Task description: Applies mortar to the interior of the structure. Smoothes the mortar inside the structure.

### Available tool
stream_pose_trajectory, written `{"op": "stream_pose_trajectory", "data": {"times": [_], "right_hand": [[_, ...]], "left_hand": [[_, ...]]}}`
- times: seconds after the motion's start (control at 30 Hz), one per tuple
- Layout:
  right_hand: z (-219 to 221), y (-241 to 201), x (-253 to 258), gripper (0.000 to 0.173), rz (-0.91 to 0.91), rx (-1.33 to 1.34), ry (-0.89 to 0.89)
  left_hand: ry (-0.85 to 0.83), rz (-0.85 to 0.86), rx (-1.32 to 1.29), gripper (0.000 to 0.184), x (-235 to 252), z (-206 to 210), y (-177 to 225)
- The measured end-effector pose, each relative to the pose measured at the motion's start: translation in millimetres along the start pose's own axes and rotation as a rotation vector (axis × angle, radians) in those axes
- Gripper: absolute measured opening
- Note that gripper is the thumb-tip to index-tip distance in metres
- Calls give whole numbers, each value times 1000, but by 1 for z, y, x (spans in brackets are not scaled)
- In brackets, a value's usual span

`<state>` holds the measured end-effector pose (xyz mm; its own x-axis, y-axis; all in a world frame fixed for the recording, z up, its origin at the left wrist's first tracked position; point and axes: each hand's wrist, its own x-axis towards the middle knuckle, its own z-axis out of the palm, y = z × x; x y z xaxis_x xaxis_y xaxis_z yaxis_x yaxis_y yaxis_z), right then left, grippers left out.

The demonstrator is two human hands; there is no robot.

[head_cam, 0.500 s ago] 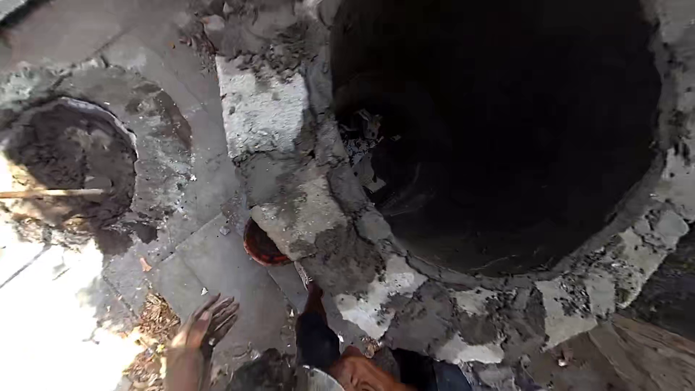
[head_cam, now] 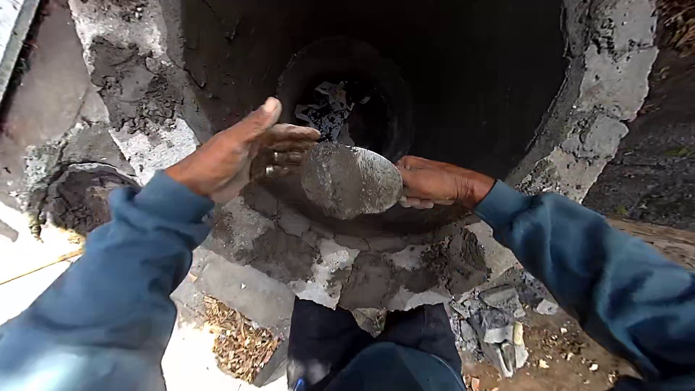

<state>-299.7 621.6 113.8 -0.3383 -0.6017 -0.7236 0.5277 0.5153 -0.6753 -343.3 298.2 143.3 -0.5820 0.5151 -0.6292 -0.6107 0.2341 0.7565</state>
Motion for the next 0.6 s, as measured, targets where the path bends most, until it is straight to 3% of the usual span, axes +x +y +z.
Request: {"op": "stream_pose_trajectory", "data": {"times": [0.13, 0.33, 0.43, 0.6], "right_hand": [[-30, 37, 22, 59, 98, 13, -33], [-67, 77, 65, 59, 219, -81, -84], [-87, 89, 93, 60, 265, -95, -124], [-105, 115, 143, 59, 376, -116, -136]], "left_hand": [[-203, -275, 41, 77, 91, 18, -6], [-215, -529, 87, 59, 168, 46, -42], [-230, -581, 45, 48, 199, 45, -61], [-234, -661, 84, 46, 244, 37, -87]]}}
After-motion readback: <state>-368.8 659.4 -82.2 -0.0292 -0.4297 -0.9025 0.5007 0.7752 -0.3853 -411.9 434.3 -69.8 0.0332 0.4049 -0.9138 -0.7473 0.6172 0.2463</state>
